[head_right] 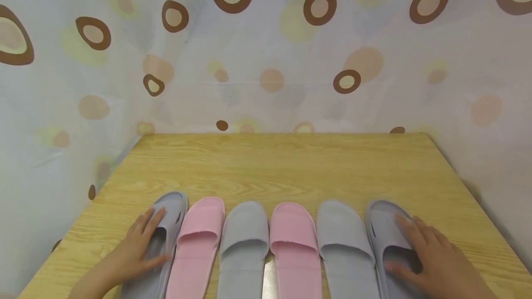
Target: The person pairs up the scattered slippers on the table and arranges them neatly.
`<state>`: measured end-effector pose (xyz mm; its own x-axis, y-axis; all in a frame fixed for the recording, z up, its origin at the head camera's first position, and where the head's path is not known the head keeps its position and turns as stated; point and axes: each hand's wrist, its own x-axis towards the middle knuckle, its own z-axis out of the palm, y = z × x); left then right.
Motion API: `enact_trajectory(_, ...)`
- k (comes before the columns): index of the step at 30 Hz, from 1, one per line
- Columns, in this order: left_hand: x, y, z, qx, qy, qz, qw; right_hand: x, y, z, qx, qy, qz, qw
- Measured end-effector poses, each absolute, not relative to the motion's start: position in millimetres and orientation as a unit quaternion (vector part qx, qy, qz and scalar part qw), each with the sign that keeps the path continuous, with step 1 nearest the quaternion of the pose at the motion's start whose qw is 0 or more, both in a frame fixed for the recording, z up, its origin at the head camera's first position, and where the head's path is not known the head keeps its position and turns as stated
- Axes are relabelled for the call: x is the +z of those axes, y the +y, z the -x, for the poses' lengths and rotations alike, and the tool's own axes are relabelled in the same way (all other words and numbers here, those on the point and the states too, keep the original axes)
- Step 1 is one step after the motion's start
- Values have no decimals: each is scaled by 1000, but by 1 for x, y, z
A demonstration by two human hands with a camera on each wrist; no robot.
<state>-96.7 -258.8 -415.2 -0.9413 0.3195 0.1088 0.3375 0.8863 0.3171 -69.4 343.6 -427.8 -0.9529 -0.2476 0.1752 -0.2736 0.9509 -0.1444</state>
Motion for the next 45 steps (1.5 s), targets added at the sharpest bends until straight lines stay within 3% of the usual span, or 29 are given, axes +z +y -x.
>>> enact_trajectory(16, -408, -249, 85, -161, -981, 100, -35, -429, 341, 70, 73, -992, -105, -7)
enact_trajectory(23, -406, -245, 86, -158, -983, 80, -48, -435, 340, 67, 102, -988, -114, 10)
enact_trajectory(45, -410, -245, 86, -151, -985, 78, -42, -433, 337, 60, 153, -977, -145, -17)
